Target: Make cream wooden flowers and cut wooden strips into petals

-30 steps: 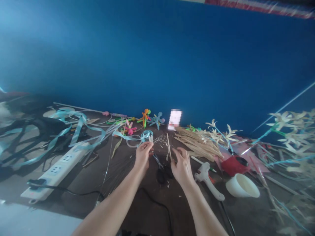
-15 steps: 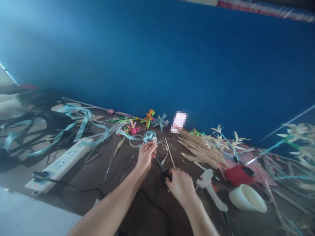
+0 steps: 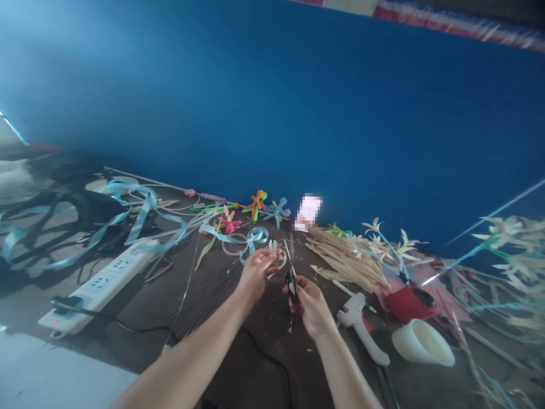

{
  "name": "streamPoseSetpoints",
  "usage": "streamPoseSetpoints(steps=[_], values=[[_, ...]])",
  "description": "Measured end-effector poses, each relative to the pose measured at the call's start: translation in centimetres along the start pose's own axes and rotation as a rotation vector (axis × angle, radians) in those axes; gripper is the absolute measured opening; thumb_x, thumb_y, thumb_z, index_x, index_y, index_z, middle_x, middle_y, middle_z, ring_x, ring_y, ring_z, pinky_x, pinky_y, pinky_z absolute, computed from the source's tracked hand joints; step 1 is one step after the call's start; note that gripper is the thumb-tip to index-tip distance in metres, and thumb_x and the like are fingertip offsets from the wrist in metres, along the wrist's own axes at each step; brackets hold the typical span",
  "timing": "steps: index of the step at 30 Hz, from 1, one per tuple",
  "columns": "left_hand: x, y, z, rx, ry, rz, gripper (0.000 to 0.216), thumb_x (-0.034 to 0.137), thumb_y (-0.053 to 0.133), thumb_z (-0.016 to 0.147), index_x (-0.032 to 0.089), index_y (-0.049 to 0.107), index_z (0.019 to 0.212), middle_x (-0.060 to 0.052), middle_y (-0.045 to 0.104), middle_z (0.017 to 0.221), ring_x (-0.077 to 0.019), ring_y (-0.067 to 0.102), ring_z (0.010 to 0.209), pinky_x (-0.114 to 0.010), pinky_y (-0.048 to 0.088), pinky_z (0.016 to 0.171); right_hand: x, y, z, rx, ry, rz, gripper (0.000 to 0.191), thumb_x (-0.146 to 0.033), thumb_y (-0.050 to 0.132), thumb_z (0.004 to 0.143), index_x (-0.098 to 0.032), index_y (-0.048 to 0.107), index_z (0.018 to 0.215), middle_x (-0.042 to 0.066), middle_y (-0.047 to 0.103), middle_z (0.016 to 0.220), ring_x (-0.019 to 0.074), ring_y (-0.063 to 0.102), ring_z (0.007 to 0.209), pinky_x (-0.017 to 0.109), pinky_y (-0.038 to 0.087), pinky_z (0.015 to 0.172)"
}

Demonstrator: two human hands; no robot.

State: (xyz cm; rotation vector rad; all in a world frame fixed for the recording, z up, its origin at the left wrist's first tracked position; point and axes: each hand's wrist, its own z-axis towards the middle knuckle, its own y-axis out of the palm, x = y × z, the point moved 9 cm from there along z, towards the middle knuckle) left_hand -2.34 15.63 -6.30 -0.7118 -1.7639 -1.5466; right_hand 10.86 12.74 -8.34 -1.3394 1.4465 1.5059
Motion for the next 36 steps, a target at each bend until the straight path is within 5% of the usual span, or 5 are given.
streamPoseSetpoints(steps=[14,36], values=[[-0.8,0.4,-0.2,-0.057,-0.016,0.002,0.015,0.025,0.064,0.064,0.014,0.055,0.070,-0.004,0.063,0.084,-0.0124,0.058,0.074,-0.021,0.045,0.058,-0.9,1.1,0.4,0.007,-0.269,-0.485,0.021,-0.030,0.064,0.064,-0.015,0.057,0.078,0.001,0.058,0.066,0.0139,0.052,0.061,0.022,0.041,0.056],[-2.2,0.6,-0.5,-0.076,-0.088,-0.036,0.015,0.023,0.065,0.064,0.012,0.056,0.070,-0.005,0.064,0.074,-0.0114,0.058,0.067,-0.020,0.043,0.058,-0.9,0.8,0.6,0.013,-0.277,-0.450,0.022,-0.034,0.063,0.065,-0.016,0.052,0.067,-0.004,0.049,0.052,0.0103,0.046,0.050,0.019,0.034,0.047]])
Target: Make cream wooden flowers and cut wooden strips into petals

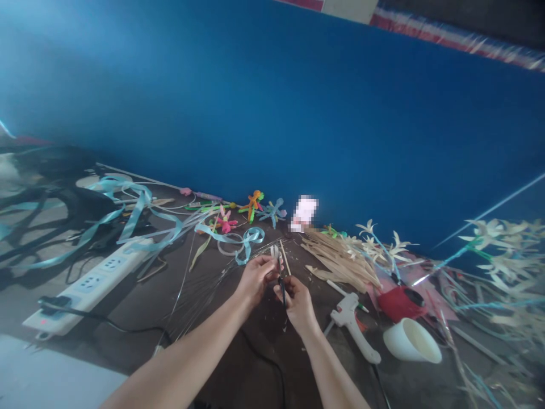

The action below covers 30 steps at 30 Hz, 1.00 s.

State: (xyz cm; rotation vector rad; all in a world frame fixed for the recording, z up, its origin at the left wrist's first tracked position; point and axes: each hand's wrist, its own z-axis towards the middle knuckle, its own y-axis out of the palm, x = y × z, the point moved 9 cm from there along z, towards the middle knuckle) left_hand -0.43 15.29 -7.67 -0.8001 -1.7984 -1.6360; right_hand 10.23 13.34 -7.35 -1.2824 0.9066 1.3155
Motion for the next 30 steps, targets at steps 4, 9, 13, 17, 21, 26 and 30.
streamPoseSetpoints(steps=[4,9,13,17,21,26,30], values=[[-0.05,-0.09,0.08,-0.007,0.003,-0.006,0.015,0.023,0.065,0.063,0.012,0.057,0.070,-0.005,0.064,0.074,-0.0116,0.058,0.067,-0.020,0.043,0.057,0.07,0.04,0.03,0.000,0.005,0.005,0.020,-0.032,0.064,0.065,-0.016,0.052,0.068,-0.004,0.048,0.051,0.0092,0.044,0.048,0.019,0.033,0.046],[-0.05,0.01,0.07,-0.010,-0.006,0.002,0.016,0.024,0.065,0.063,0.012,0.058,0.069,-0.006,0.064,0.075,-0.0119,0.058,0.067,-0.020,0.043,0.057,0.12,-0.16,0.00,0.018,-0.008,-0.025,0.021,-0.032,0.063,0.066,-0.015,0.050,0.064,-0.004,0.049,0.051,0.0082,0.042,0.047,0.018,0.032,0.045],[0.11,0.09,-0.06,-0.002,-0.008,0.011,0.015,0.024,0.065,0.063,0.012,0.057,0.069,-0.005,0.064,0.073,-0.0113,0.058,0.066,-0.019,0.043,0.056,-0.08,-0.23,-0.03,0.020,-0.009,-0.037,0.019,-0.031,0.061,0.067,-0.015,0.051,0.064,-0.004,0.049,0.050,0.0079,0.041,0.046,0.018,0.032,0.044],[0.15,0.15,-0.01,-0.011,-0.013,0.014,0.016,0.024,0.065,0.064,0.012,0.058,0.070,-0.005,0.064,0.073,-0.0109,0.058,0.065,-0.018,0.043,0.055,-0.25,-0.26,-0.05,0.016,0.012,-0.026,0.019,-0.030,0.062,0.066,-0.015,0.051,0.063,-0.004,0.048,0.049,0.0078,0.041,0.045,0.018,0.031,0.044],[0.14,0.00,0.18,0.001,-0.018,-0.002,0.016,0.024,0.065,0.064,0.013,0.056,0.069,-0.005,0.064,0.074,-0.0117,0.059,0.067,-0.019,0.043,0.055,-0.12,-0.37,-0.16,0.013,0.047,-0.004,0.021,-0.031,0.063,0.066,-0.015,0.049,0.062,-0.004,0.049,0.047,0.0074,0.041,0.044,0.018,0.030,0.043],[-0.09,-0.10,0.22,0.019,-0.057,-0.008,0.018,0.025,0.067,0.061,0.013,0.056,0.067,-0.003,0.061,0.064,-0.0101,0.057,0.058,-0.020,0.044,0.054,0.11,0.07,-0.43,-0.051,0.102,0.141,0.022,-0.035,0.058,0.071,-0.014,0.051,0.072,-0.002,0.052,0.050,0.0069,0.041,0.045,0.018,0.029,0.044],[-0.32,0.16,0.00,0.004,-0.091,0.013,0.018,0.026,0.067,0.062,0.013,0.056,0.067,-0.004,0.062,0.065,-0.0099,0.057,0.057,-0.019,0.043,0.053,-0.08,0.29,-0.56,-0.077,0.113,0.206,0.024,-0.036,0.057,0.072,-0.013,0.051,0.073,-0.002,0.052,0.049,0.0058,0.037,0.043,0.018,0.024,0.041]])
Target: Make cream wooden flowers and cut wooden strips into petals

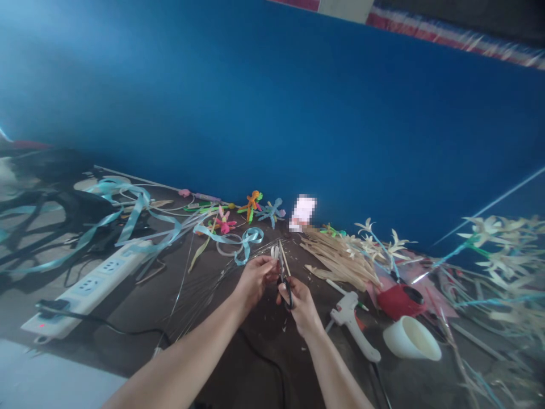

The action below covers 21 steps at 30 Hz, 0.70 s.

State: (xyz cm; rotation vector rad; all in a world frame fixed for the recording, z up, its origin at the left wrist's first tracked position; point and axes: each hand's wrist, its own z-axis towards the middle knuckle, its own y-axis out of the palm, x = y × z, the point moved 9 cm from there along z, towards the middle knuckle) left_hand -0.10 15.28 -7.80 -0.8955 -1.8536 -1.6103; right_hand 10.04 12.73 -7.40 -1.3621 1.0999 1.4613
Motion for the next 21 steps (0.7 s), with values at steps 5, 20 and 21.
streamPoseSetpoints(steps=[5,20,21], values=[[0.01,0.20,-0.19,-0.007,-0.006,0.008,0.018,0.025,0.068,0.061,0.012,0.056,0.067,-0.006,0.063,0.068,-0.0108,0.058,0.059,-0.020,0.042,0.053,-0.33,-0.04,-0.06,0.018,0.002,0.020,0.026,-0.037,0.059,0.070,-0.013,0.052,0.073,-0.003,0.051,0.048,0.0065,0.038,0.043,0.018,0.024,0.041],[0.20,0.44,-0.10,-0.045,0.018,-0.003,0.015,0.023,0.065,0.062,0.012,0.056,0.065,-0.004,0.061,0.064,-0.0114,0.058,0.058,-0.022,0.042,0.054,0.11,-0.60,-0.10,0.039,0.045,0.057,0.028,-0.040,0.060,0.068,-0.014,0.050,0.069,-0.003,0.051,0.045,0.0053,0.036,0.039,0.017,0.023,0.039],[0.27,0.46,-0.11,-0.046,0.022,-0.002,0.015,0.023,0.065,0.061,0.012,0.056,0.065,-0.004,0.061,0.064,-0.0113,0.058,0.057,-0.022,0.042,0.054,0.10,-0.49,-0.12,0.028,0.046,0.067,0.028,-0.040,0.059,0.069,-0.014,0.050,0.069,-0.003,0.051,0.045,0.0053,0.035,0.039,0.017,0.023,0.038]])
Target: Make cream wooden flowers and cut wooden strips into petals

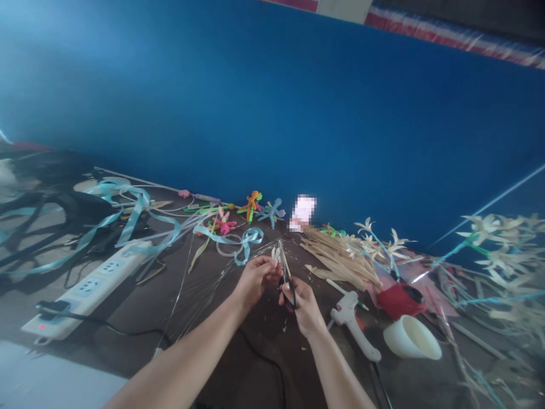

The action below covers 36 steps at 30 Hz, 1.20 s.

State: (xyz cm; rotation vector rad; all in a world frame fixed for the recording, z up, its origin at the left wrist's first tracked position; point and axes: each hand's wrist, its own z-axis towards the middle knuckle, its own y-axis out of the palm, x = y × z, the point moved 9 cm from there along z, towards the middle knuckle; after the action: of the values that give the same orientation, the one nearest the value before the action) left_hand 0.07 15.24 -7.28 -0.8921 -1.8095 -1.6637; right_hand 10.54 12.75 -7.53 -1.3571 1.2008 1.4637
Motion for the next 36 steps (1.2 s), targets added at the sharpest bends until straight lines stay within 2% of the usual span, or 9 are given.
streamPoseSetpoints(steps=[6,16,22,32,36], values=[[-0.11,-0.04,-0.09,0.015,-0.022,0.020,0.016,0.022,0.067,0.059,0.012,0.055,0.064,-0.004,0.060,0.061,-0.0112,0.057,0.056,-0.020,0.040,0.051,-0.23,0.30,0.00,-0.027,-0.007,0.021,0.027,-0.039,0.058,0.070,-0.013,0.050,0.069,-0.003,0.050,0.045,0.0049,0.033,0.039,0.017,0.021,0.037],[-0.15,0.12,-0.16,0.004,-0.026,0.012,0.016,0.021,0.067,0.059,0.013,0.055,0.064,-0.003,0.061,0.061,-0.0112,0.058,0.056,-0.020,0.041,0.052,0.36,-0.18,0.09,0.000,0.002,0.027,0.028,-0.039,0.061,0.067,-0.014,0.051,0.074,-0.003,0.051,0.045,0.0050,0.036,0.038,0.017,0.021,0.037],[-0.30,0.02,-0.07,0.006,-0.026,0.006,0.014,0.019,0.066,0.059,0.013,0.055,0.065,-0.005,0.063,0.066,-0.0125,0.059,0.058,-0.021,0.041,0.053,0.24,-0.10,0.08,-0.001,0.005,0.052,0.030,-0.042,0.058,0.070,-0.013,0.050,0.071,-0.003,0.051,0.044,0.0045,0.032,0.037,0.017,0.020,0.037],[-0.33,0.25,-0.16,-0.011,-0.033,0.007,0.014,0.022,0.066,0.059,0.013,0.056,0.063,-0.003,0.061,0.061,-0.0111,0.058,0.056,-0.020,0.040,0.052,0.14,-0.41,0.05,0.031,-0.005,0.031,0.029,-0.039,0.062,0.066,-0.013,0.052,0.071,-0.003,0.051,0.043,0.0047,0.035,0.037,0.017,0.021,0.036],[-0.15,0.21,-0.08,-0.019,-0.035,0.025,0.014,0.021,0.066,0.059,0.013,0.056,0.063,-0.004,0.062,0.064,-0.0119,0.058,0.058,-0.021,0.041,0.053,0.13,-0.61,0.14,0.010,-0.001,0.051,0.029,-0.040,0.059,0.069,-0.013,0.051,0.072,-0.002,0.052,0.044,0.0038,0.033,0.036,0.016,0.020,0.036]])
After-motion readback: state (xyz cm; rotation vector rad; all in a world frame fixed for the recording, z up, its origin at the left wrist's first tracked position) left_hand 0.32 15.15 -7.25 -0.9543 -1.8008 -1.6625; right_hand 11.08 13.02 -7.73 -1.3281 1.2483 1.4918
